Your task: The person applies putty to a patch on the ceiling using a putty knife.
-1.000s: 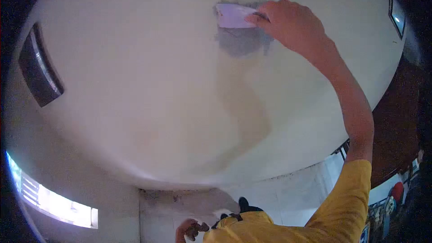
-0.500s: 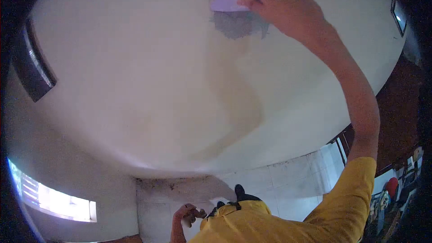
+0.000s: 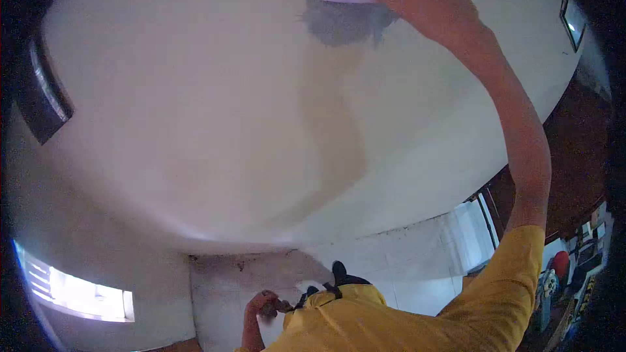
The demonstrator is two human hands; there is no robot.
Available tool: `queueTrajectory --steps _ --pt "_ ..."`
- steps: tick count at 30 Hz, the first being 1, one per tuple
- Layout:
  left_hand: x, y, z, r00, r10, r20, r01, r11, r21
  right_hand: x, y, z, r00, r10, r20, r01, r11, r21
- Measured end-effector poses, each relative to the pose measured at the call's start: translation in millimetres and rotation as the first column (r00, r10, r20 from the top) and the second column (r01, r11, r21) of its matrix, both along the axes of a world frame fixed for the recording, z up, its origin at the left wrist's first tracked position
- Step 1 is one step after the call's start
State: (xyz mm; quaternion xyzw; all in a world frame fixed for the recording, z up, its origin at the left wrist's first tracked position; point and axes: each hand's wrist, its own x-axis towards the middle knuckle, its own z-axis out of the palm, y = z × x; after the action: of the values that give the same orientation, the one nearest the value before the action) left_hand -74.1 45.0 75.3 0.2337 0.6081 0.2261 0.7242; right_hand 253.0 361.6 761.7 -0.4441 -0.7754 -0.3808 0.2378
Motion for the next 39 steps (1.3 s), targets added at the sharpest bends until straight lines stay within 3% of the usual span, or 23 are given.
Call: queueTrajectory --steps 2,5,8,10,12,14,16,18,19,21,23,26,28,31,34,36,38,39 --pt "-12 1 -32 0.998 -0.052 -0.034 0.047 0.990 -0.133 -10 15 -1 0.999 -0.012 0.053 0.009 0.999 0.041" --pt "-6 -1 -17 0.988 -0.039 0.151 0.029 0.997 0.067 -11 8 -1 0.998 -0.010 0.057 0.009 1.000 0.022" --pt "-6 -1 -16 1.000 -0.024 -0.017 0.025 0.996 0.081 -13 -1 6 0.998 -0.048 0.028 0.049 0.998 -0.039" --pt "-6 -1 -16 0.998 -0.012 0.058 0.018 0.995 -0.102 -14 -1 3 0.999 -0.039 0.014 0.039 0.998 -0.046" --pt "-5 -4 -14 0.999 -0.011 0.044 0.015 0.994 -0.113 -20 0 0 1.000 0.005 -0.001 -0.005 1.000 0.007" --pt "-3 -7 -10 0.998 -0.028 -0.054 0.031 0.998 0.046 -16 -1 3 1.000 -0.020 -0.002 0.020 0.999 -0.029" --pt "-11 0 -33 0.992 -0.121 -0.038 0.123 0.991 0.048 -16 -1 6 1.000 -0.029 -0.008 0.028 0.997 -0.065" --pt "-9 -16 -45 0.997 -0.058 0.051 0.053 0.994 0.094 -22 -8 7 0.999 -0.015 -0.031 0.012 0.994 -0.107" --pt "-1 -22 -36 0.989 0.045 0.139 -0.065 0.987 0.144 -21 -14 12 0.999 -0.015 -0.041 0.009 0.987 -0.158" --pt "-1 -14 -20 0.971 0.079 0.226 -0.100 0.991 0.084 -15 -28 19 0.997 -0.033 -0.064 0.015 0.964 -0.265" --pt "-4 -9 -21 0.968 -0.032 0.248 0.063 0.991 -0.120 -27 -26 13 0.995 -0.067 -0.067 0.049 0.969 -0.240" --pt "9 -9 3 0.996 0.014 0.084 -0.032 0.974 0.222 -24 -24 16 0.988 -0.105 -0.113 0.072 0.962 -0.264" --pt "20 -7 46 0.991 0.116 0.064 -0.123 0.984 0.125 -25 -20 18 0.988 -0.120 -0.100 0.091 0.962 -0.257" --pt "27 4 68 0.988 0.125 0.094 -0.128 0.991 0.034 -27 -16 13 0.995 -0.077 -0.064 0.061 0.973 -0.223" --pt "21 8 51 0.999 0.044 0.023 -0.044 0.999 0.024 -22 -21 14 0.995 -0.031 -0.096 0.009 0.975 -0.221" --pt "17 10 27 0.999 -0.012 0.052 0.012 1.000 -0.005 -21 -11 16 0.995 -0.057 -0.083 0.042 0.984 -0.175" --pt "7 10 9 0.980 -0.058 0.190 0.070 0.996 -0.057 -25 -19 10 0.996 0.002 -0.091 -0.015 0.990 -0.139" --pt "10 9 16 0.993 0.017 0.114 -0.015 1.000 -0.021 -29 -21 10 0.995 0.034 -0.099 -0.045 0.992 -0.115"
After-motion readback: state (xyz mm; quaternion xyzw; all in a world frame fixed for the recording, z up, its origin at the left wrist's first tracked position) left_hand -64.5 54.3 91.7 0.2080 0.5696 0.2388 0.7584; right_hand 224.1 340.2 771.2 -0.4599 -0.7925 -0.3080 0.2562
